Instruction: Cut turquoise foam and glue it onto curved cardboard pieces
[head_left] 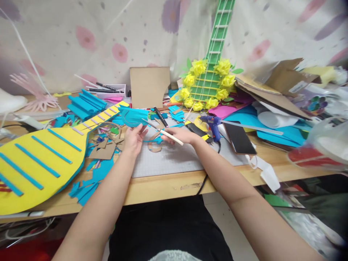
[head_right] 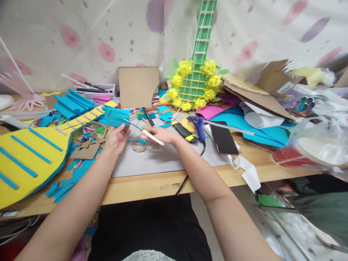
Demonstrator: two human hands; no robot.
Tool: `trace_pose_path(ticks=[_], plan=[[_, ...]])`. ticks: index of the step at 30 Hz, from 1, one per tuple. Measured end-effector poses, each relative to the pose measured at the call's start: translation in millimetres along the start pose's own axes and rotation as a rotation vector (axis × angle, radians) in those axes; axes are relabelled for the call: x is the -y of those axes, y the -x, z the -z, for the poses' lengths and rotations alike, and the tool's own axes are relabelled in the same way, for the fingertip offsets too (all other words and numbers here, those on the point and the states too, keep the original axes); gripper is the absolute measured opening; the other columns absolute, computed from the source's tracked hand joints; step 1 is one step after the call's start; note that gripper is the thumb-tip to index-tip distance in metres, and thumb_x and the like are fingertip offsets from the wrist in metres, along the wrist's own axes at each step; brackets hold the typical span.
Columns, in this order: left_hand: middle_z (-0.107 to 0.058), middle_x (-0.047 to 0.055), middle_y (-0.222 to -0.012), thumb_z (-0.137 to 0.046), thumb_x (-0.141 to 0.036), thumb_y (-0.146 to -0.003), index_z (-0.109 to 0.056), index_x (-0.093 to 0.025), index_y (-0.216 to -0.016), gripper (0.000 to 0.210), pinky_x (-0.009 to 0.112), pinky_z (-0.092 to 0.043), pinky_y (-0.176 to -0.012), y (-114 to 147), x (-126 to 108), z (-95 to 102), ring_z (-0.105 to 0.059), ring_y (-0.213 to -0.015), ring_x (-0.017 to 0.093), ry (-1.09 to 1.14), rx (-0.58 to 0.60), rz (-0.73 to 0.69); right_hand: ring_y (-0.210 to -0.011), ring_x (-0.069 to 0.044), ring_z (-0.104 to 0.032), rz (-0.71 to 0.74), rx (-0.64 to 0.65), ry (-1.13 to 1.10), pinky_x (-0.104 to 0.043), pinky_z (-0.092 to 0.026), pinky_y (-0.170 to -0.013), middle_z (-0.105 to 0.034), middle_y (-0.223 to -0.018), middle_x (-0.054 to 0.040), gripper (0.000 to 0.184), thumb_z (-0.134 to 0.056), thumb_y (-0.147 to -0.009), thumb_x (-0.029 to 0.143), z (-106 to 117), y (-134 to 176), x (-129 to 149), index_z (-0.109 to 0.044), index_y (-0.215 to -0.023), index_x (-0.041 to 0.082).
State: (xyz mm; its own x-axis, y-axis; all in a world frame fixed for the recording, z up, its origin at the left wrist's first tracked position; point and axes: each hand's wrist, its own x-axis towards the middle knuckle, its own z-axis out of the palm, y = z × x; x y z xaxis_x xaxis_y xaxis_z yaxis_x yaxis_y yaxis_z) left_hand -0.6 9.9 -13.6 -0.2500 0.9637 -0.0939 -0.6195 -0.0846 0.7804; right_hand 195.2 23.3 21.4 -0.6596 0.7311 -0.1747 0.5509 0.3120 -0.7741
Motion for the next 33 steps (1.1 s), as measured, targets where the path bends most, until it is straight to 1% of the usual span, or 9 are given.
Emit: trace_pose_path(ticks=[3,6,13,19,24,28,33], plan=[[-0.066,-0.003,-0.072,-0.077,-0.014,-0.053,-0.06,-0.018,-0.071,0.025,0.02,-0.049,-0.061,2.1,1.2,-1.7,-0.063,-0.068,0.01,-0.016,0.004,0.012,-0.054,-0.01,-0.05,-0.014,0.064,-0.135,-0.023,-0.041,-0.051,-0.051,-0.06,0.0025,0.047,-0.057,-0.074,0.063,0.6,-0.2,-0.1,-0.048,-0.073,0.017],[-0.065,-0.003,-0.069,-0.077,-0.015,-0.052,-0.06,-0.017,-0.07,0.025,0.021,-0.048,-0.06,4.1,2.4,-4.1,-0.062,-0.065,0.01,-0.024,-0.01,0.002,-0.052,-0.009,-0.049,-0.014,0.087,-0.169,-0.022,-0.041,-0.049,-0.05,-0.058,0.0029,0.048,-0.058,-0.073,0.063,0.9,-0.2,2.8,-0.047,-0.069,0.016],[-0.065,-0.002,-0.068,-0.077,-0.017,-0.05,-0.06,-0.017,-0.07,0.026,0.021,-0.048,-0.059,4.4,4.6,-4.9,-0.063,-0.065,0.011,-0.037,-0.03,-0.009,-0.05,-0.008,-0.047,0.022,0.093,-0.203,-0.021,-0.038,-0.047,-0.049,-0.057,0.0037,0.048,-0.056,-0.074,0.063,-0.3,1.7,6.5,-0.049,-0.073,0.016],[-0.062,-0.003,-0.063,-0.076,-0.017,-0.05,-0.057,-0.017,-0.065,0.024,0.022,-0.048,-0.059,4.3,4.6,-4.4,-0.061,-0.062,0.01,-0.035,-0.031,0.004,-0.051,-0.007,-0.045,0.035,0.147,-0.242,-0.021,-0.038,-0.049,-0.048,-0.058,0.0048,0.049,-0.052,-0.076,0.065,-0.5,0.5,0.2,-0.05,-0.08,0.016],[-0.061,-0.003,-0.063,-0.075,-0.016,-0.049,-0.057,-0.018,-0.067,0.025,0.021,-0.048,-0.058,5.7,3.3,-5.9,-0.061,-0.061,0.01,-0.038,-0.032,0.015,-0.052,-0.007,-0.045,0.042,0.177,-0.253,-0.021,-0.039,-0.05,-0.048,-0.059,0.0042,0.051,-0.049,-0.076,0.067,0.8,1.3,0.2,-0.048,-0.078,0.017],[-0.06,-0.004,-0.064,-0.075,-0.017,-0.05,-0.053,-0.018,-0.065,0.026,0.024,-0.047,-0.059,5.8,3.5,-5.0,-0.062,-0.062,0.012,-0.062,-0.03,0.01,-0.053,-0.007,-0.046,0.021,0.17,-0.237,-0.02,-0.038,-0.05,-0.049,-0.059,0.0034,0.048,-0.052,-0.077,0.064,0.9,3.6,5.4,-0.047,-0.076,0.016],[-0.062,-0.003,-0.066,-0.075,-0.017,-0.051,-0.056,-0.017,-0.07,0.027,0.024,-0.047,-0.06,5.8,5.0,-4.0,-0.063,-0.064,0.012,-0.091,-0.013,0.006,-0.051,-0.008,-0.047,-0.026,0.115,-0.21,-0.021,-0.038,-0.048,-0.048,-0.058,0.0039,0.045,-0.057,-0.076,0.06,-1.4,3.0,7.9,-0.047,-0.074,0.017]])
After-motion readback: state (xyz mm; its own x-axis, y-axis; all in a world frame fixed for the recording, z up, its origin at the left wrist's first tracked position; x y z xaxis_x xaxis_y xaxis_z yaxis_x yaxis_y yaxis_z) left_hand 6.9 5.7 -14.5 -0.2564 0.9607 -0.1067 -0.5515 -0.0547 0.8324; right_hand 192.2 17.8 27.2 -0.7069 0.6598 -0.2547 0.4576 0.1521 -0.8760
